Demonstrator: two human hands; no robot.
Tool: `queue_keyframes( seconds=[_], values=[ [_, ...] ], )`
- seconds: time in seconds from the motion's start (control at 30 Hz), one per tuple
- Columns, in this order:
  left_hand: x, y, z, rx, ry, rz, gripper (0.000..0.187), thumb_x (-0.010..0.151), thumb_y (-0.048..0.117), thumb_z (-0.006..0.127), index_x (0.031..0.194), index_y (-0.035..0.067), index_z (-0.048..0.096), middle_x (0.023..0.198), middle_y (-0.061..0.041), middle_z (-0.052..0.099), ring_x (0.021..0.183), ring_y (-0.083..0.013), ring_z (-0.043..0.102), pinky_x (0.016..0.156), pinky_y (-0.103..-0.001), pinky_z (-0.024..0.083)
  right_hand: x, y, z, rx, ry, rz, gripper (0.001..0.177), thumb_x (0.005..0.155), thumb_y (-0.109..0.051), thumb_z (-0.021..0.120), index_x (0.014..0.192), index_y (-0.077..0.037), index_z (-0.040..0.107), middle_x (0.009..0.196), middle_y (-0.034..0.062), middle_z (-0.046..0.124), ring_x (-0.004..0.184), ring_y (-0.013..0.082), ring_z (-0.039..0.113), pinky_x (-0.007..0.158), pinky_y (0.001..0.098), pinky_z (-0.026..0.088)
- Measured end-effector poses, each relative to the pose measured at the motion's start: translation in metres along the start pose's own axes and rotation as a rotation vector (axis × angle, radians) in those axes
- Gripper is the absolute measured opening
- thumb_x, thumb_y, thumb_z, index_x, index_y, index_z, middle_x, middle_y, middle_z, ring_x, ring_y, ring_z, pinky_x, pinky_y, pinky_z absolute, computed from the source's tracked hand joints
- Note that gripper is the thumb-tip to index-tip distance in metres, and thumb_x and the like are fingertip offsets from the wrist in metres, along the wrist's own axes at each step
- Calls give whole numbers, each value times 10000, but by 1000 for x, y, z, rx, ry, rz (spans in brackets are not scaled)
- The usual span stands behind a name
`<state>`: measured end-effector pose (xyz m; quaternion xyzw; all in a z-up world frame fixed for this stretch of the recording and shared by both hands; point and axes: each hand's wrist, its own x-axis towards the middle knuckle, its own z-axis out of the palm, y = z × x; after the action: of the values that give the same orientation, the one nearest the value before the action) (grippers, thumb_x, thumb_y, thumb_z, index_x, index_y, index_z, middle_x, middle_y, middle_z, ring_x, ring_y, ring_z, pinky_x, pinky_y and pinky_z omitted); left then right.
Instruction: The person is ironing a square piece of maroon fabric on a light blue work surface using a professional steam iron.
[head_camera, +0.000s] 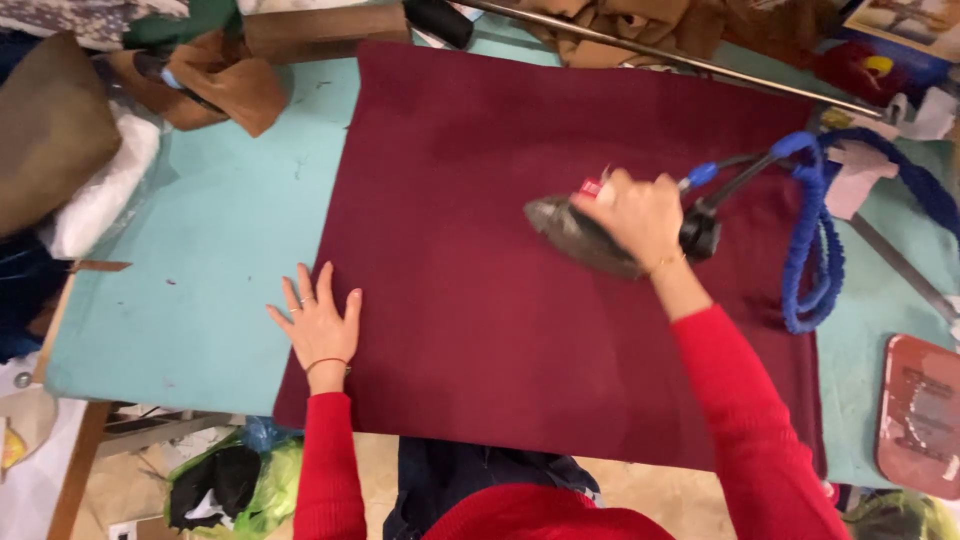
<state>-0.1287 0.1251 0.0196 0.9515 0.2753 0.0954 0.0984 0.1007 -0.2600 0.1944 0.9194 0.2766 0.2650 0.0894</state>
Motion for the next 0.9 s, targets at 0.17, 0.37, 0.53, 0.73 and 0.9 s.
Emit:
queue_keyframes(
  seconds=[0.17, 0.37, 0.53, 0.73, 0.9],
  values=[
    [-15, 14, -2, -129, 21, -78, 756, 931, 696, 543, 1567, 304, 429, 1695, -160, 321, 1569, -458, 159, 1121, -829, 46, -83, -25, -43, 4, -8, -219, 614, 870, -826, 550, 773, -220, 532, 511, -7, 567, 429, 190, 618, 635, 412, 414],
    [-119, 152, -37, -263, 90, 103, 348, 887, 408, 687, 1206, 275, 645, 1397, -59, 564, 1509, -426, 314, 1129, -805, 130, -164, -36, -47, 184, -47, -152, 715, 813, -893, 587, 732, -183, 563, 463, -4, 509, 437, 186, 540, 616, 369, 406],
    [-161, 207, -36, -533, 19, 368, 147, 915, 316, 698, 928, 186, 765, 1021, -7, 697, 1145, -304, 598, 1060, -547, 391, -128, -15, -37, 81, 20, -165, 723, 849, -914, 550, 732, -200, 559, 463, -43, 444, 413, 153, 464, 619, 341, 413],
    [-197, 235, -13, -373, -84, 622, 192, 950, 347, 649, 1022, 198, 748, 1103, 27, 680, 1104, -245, 571, 899, -454, 386, -46, 27, 17, -45, 160, -317, 385, 937, -742, 607, 844, -375, 676, 711, -21, 522, 464, 228, 475, 524, 400, 381],
    [-228, 239, -5, -357, -228, 718, 375, 895, 303, 756, 1221, 127, 697, 1458, -124, 549, 1230, -303, 538, 901, -453, 415, 8, 60, 104, -109, 225, -131, 680, 976, -874, 616, 699, -254, 584, 617, -44, 562, 511, 217, 651, 578, 410, 420]
  ],
)
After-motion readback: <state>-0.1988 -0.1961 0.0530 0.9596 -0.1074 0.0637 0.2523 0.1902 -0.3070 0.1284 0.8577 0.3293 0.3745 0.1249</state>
